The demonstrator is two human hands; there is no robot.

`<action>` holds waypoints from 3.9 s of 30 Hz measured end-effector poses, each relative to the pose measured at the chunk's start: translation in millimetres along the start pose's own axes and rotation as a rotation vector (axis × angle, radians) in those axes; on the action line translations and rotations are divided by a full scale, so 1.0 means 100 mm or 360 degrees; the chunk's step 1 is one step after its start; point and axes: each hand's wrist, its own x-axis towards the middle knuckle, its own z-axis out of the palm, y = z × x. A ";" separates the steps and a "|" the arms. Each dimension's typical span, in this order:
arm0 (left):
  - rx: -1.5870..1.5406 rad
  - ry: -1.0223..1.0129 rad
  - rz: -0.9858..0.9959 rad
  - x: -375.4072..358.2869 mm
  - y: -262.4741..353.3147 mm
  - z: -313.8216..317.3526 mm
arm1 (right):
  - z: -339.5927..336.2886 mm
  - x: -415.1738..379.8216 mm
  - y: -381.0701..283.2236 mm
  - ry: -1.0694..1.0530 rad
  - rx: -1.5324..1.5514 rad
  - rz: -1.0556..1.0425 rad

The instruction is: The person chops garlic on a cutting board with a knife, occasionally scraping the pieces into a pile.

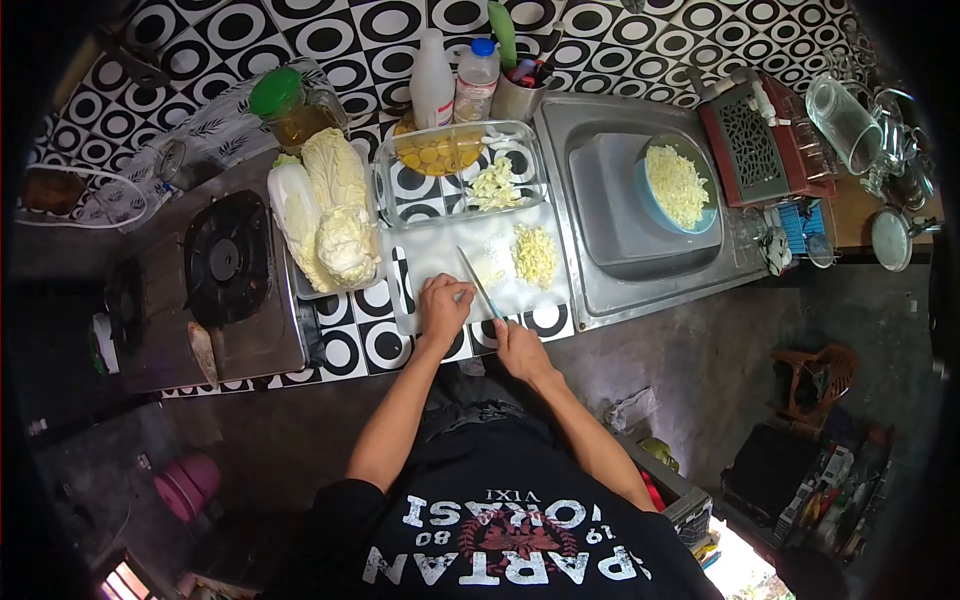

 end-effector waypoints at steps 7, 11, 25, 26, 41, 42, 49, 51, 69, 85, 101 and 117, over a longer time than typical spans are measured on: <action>-0.0023 -0.0008 -0.0030 0.00 -0.01 0.02 | 0.22 -0.05 0.06 0.0080 -0.0025 0.0044; -0.0004 -0.0054 -0.0004 0.01 0.00 -0.01 | 0.17 0.08 0.02 0.0145 -0.0006 0.0018; -0.0036 -0.0056 -0.0050 0.02 -0.04 0.01 | 0.21 0.01 -0.04 0.0055 0.0036 0.0085; -0.0052 -0.0069 -0.0052 0.01 -0.04 0.00 | 0.20 0.02 -0.03 0.0062 0.0039 0.0087; -0.0280 -0.0009 -0.0074 -0.01 0.11 -0.50 | -0.02 -0.23 0.24 -0.0099 0.0052 -0.0075; -0.0271 -0.0007 -0.0069 0.02 0.12 -0.52 | -0.03 -0.21 0.28 -0.0072 0.0069 -0.0052; -0.0208 -0.0005 0.0002 0.32 0.23 -0.52 | -0.25 -0.13 0.50 0.0156 0.0287 0.0172; -0.0166 -0.0019 0.0082 0.50 0.28 -0.49 | -0.35 -0.18 0.50 0.0148 0.0332 0.0191; 0.0892 -0.0546 -0.0008 1.91 0.49 0.11 | -0.66 -0.26 0.52 0.0228 0.0581 0.0141; 0.0385 -0.0383 -0.0200 2.09 0.52 -0.02 | -0.62 -0.15 0.54 0.0301 0.0466 0.0028; 0.0313 -0.0144 -0.0374 1.62 -0.33 -0.28 | -0.56 -0.07 0.53 0.0228 0.0426 -0.0019; 0.0574 0.0242 0.0094 1.59 0.11 -0.63 | -0.59 -0.13 0.51 0.0110 0.0497 0.0054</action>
